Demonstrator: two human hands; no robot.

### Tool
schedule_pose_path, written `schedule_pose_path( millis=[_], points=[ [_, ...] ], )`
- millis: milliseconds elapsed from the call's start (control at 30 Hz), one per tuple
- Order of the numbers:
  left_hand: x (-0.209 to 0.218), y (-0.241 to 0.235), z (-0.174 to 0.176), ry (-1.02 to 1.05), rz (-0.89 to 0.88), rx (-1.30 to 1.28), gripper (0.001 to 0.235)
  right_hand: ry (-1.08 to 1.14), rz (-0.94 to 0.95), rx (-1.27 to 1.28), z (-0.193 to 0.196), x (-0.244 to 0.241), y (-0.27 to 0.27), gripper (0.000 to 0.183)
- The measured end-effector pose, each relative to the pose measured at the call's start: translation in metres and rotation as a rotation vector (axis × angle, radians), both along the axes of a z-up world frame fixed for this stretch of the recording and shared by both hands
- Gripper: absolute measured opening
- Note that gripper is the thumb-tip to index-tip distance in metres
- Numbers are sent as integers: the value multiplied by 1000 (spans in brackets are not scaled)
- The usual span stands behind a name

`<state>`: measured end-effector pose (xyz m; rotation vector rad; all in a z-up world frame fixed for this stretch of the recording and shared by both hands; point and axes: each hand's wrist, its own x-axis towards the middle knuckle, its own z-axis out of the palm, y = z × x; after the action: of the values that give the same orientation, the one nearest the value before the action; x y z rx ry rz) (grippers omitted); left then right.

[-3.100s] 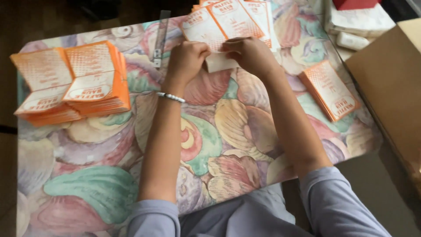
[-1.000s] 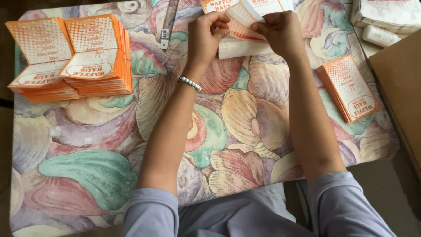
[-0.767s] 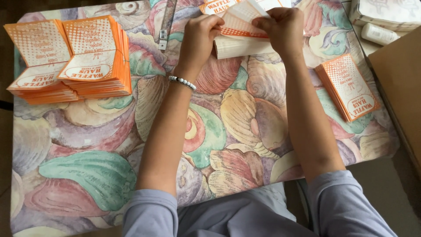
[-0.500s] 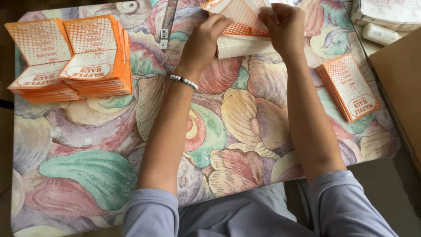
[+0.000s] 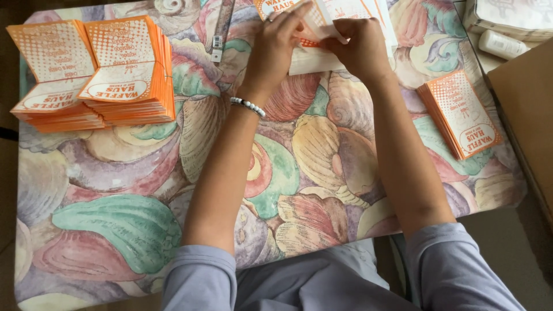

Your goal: The person is folding individual paper bags and organizing them into neat stacks on a table.

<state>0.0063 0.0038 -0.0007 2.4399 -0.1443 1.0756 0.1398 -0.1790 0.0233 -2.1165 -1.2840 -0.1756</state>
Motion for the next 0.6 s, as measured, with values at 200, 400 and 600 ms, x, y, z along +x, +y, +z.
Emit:
schedule_pose_path(
  millis=[200,400,600],
  points=[
    [-3,14,11,-61,52,-117,29,74,-24,28,3,-2,0,61],
    [-1,5,9,-96,54,-360,44,151,39,57,8,-5,-3,55],
    [-5,4,13,-202,78,-339,56,127,54,70,2,1,-2,40]
  ],
)
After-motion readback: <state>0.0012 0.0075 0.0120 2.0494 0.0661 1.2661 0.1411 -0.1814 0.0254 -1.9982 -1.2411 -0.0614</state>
